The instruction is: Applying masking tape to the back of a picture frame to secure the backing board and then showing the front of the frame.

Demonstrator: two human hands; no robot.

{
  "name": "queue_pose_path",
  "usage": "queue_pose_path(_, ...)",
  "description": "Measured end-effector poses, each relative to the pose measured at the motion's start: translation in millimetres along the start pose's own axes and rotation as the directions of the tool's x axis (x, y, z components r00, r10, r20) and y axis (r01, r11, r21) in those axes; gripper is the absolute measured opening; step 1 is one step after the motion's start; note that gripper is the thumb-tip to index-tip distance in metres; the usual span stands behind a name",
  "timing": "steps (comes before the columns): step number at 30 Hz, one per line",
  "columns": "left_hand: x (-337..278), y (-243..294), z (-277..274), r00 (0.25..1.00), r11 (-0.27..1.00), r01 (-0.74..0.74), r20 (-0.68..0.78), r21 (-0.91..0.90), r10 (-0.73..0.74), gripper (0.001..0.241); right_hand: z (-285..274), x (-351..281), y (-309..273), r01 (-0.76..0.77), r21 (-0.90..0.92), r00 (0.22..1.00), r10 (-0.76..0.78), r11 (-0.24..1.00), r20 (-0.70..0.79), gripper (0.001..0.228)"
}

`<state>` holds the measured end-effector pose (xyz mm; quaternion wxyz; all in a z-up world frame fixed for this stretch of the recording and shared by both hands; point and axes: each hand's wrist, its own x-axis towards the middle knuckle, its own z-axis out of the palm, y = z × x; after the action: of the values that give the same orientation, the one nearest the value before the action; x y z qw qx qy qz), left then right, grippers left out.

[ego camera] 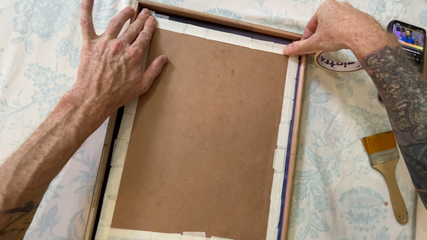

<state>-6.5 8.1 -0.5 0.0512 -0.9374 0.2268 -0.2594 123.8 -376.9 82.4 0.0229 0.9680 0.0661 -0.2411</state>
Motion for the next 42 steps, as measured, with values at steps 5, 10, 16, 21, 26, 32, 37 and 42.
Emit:
queue_pose_path(5, -3.2, -1.5, 3.5, 1.0, 0.999, -0.002, 0.029, 0.052, 0.001, 0.069, 1.2, 1.3, 0.9, 0.006, -0.01, 1.0, -0.007, 1.0, -0.008, 0.054)
queue_pose_path(10, -4.4, -1.6, 4.4, 0.999, 0.997, 0.005, 0.045, 0.073, -0.008, 0.071, 1.2, 1.2, 1.8, 0.004, -0.03, 1.0, -0.005, 1.0, -0.015, 0.055)
queue_pose_path(16, -5.3, -2.0, 4.5, 1.0, 0.999, -0.008, 0.023, 0.05, 0.007, 0.07, 5.4, 4.5, 5.5, 0.022, -0.021, 1.0, -0.022, 1.0, -0.019, 0.055)
queue_pose_path(21, -2.8, -1.9, 1.9, 1.0, 1.0, -0.013, 0.003, -0.015, 0.013, 0.068, -1.1, 2.8, 2.5, -0.016, -0.051, 1.0, 0.017, 0.999, 0.017, 0.055)
queue_pose_path(26, -4.4, -1.9, 3.0, 1.0, 1.0, -0.007, 0.021, 0.0, 0.007, 0.069, 4.7, 8.2, 5.7, 0.01, -0.043, 1.0, -0.009, 0.999, 0.002, 0.058)
queue_pose_path(32, -5.5, -2.5, 4.6, 1.0, 0.999, -0.008, 0.026, 0.031, 0.008, 0.07, 5.2, 8.6, 3.9, 0.0, -0.047, 1.0, 0.0, 0.999, 0.002, 0.056)
queue_pose_path(37, -4.4, -2.7, 6.4, 0.999, 0.993, -0.011, 0.036, 0.117, 0.007, 0.071, 6.6, 8.3, 8.1, 0.026, -0.046, 0.999, -0.028, 0.999, -0.037, 0.058)
queue_pose_path(42, -4.8, -2.2, 6.5, 1.0, 0.999, 0.004, 0.029, 0.052, -0.005, 0.07, 10.3, 16.5, 15.4, 0.001, -0.055, 0.997, -0.006, 0.999, -0.078, 0.07)
